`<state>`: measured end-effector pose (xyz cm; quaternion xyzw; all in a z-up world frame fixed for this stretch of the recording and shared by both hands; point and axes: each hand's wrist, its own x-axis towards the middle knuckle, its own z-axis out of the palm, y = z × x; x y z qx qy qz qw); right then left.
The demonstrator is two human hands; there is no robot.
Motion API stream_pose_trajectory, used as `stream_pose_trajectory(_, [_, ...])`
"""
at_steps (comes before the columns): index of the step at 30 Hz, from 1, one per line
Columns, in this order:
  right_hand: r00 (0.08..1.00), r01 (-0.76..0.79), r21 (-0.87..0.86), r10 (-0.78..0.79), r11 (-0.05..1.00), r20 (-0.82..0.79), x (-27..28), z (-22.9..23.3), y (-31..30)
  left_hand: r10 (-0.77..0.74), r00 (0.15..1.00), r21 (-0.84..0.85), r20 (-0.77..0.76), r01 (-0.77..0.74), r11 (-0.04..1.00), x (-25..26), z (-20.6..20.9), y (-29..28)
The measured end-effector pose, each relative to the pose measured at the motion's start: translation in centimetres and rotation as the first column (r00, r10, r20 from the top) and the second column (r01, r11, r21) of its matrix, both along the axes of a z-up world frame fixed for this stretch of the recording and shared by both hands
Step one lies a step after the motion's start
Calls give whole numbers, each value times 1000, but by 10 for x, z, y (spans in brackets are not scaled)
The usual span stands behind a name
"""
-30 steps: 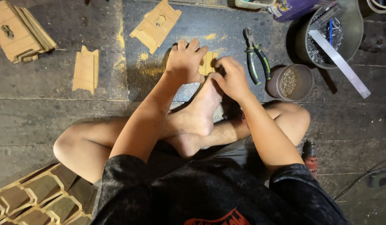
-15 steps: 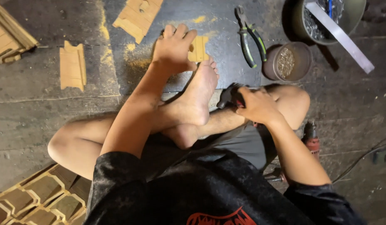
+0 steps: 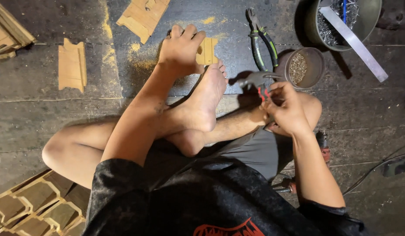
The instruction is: The person assembles small wooden components on a workshop floor using pliers and a hammer, picking up metal fasteners from a container to join the pieces together.
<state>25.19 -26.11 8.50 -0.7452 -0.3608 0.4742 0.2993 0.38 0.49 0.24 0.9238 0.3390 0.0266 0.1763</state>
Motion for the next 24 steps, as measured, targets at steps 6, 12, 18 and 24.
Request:
stream_pose_trajectory(6, [754, 392, 90, -264, 915, -601, -2, -27, 2, -12, 1000, 47, 17, 11, 999, 2, 0, -1])
stream_pose_trajectory(12, [552, 498, 101, -225, 861, -803, -23, -43, 9, -5, 995, -36, -98, 1, 999, 6, 10, -1])
stream_pose_trajectory(18, [492, 539, 100, -216, 836, -843, -35, -45, 15, -1, 998, 38, -55, 3, 999, 6, 1, -1])
stream_pose_trajectory(24, [297, 553, 16, -179, 833, -938, -42, -60, 6, 10, 999, 48, -43, -8, 999, 5, 6, -2])
